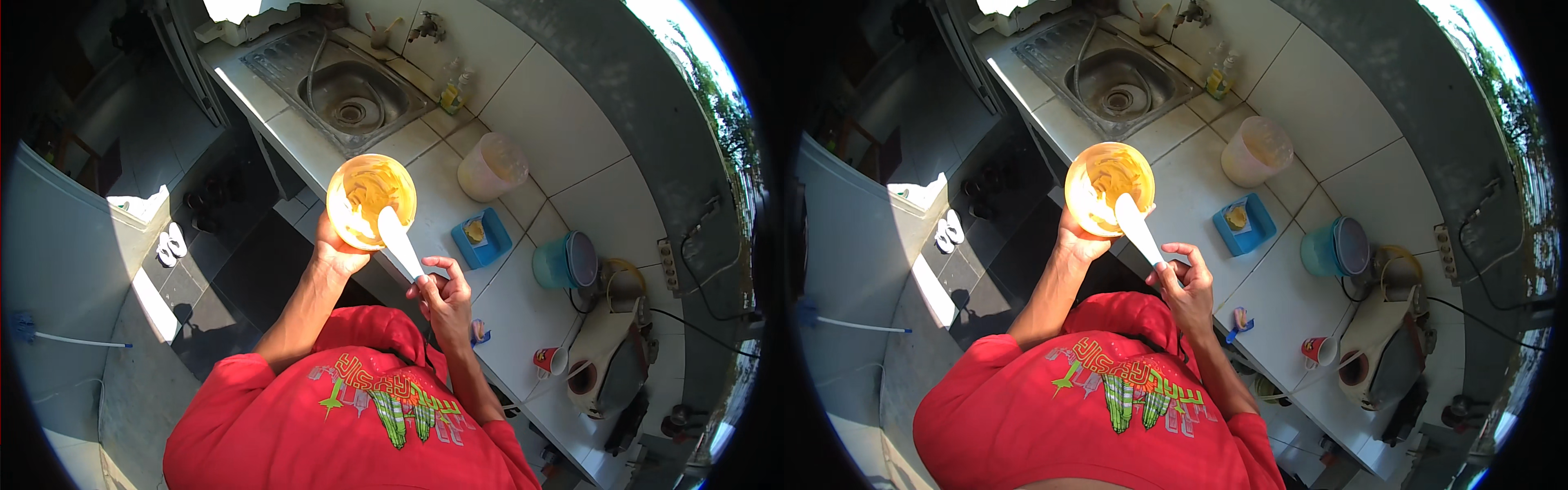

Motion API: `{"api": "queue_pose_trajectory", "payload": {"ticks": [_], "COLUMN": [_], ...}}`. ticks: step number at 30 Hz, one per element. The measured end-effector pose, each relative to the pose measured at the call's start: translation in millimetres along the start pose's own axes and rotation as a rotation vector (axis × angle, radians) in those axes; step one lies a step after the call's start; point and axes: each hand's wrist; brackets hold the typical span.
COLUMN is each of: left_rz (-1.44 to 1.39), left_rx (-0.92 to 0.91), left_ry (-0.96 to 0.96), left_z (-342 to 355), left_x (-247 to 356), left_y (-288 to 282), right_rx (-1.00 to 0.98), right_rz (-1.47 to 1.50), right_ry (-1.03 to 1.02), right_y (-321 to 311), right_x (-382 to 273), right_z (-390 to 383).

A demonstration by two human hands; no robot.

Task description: Mixing dental alginate powder with water in a rubber bowl to prepare for a dental impression.

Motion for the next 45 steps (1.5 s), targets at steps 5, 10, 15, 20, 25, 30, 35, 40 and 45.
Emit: {"api": "queue_pose_trajectory", "payload": {"ticks": [5, 10, 15, 20, 25, 30, 35, 40, 45], "left_rz": [-0.025, 0.109, 0.485, 0.48, 0.355, 0.271, 0.229, 0.232, 0.198], "left_rx": [-0.031, -0.182, -0.212, 0.016, 0.083, 0.115, 0.013, -0.015, -0.022], "left_ry": [0.019, 0.048, 0.21, 0.248, 0.247, 0.031, 0.012, -0.041, -0.073], "left_z": [4.2, 7.6, 7.4, 1.2, 5.4, 9.6, 6.6, 8.0, 6.9], "left_x": [-2.7, -1.6, -15.1, -27.8, -34.1, -35.6, -41.5, -42.5, -38.1], "left_y": [5.7, 3.0, 10.9, 10.1, 1.8, 3.2, 11.6, 14.4, 14.8], "right_rx": [0.145, 0.229, 0.208, 0.21, -0.139, 0.057, 0.155, 0.073, 0.117], "right_rz": [-0.254, -0.524, -1.19, -1.191, -0.517, -0.554, -1.0, -1.176, -1.208], "right_ry": [0.166, -0.251, -0.582, -0.566, 0.17, -0.037, -0.634, -0.771, -0.785], "right_y": [-30.2, -60.9, -59.1, -52.1, -43.9, -47.1, -48.4, -42.3, -50.8], "right_x": [8.3, -28.7, -79.1, -79.5, -62.7, -77.1, -93.7, -91.5, -94.5], "right_z": [-35.4, -39.8, -17.2, -6.4, 1.1, 0.3, 0.5, 5.1, -3.4]}}
Point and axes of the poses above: each hand's wrist, its own z-axis towards the middle knuckle, its own y-axis out of the palm, x = y × z, and after that the axes turned 5 degrees about y, right-handed
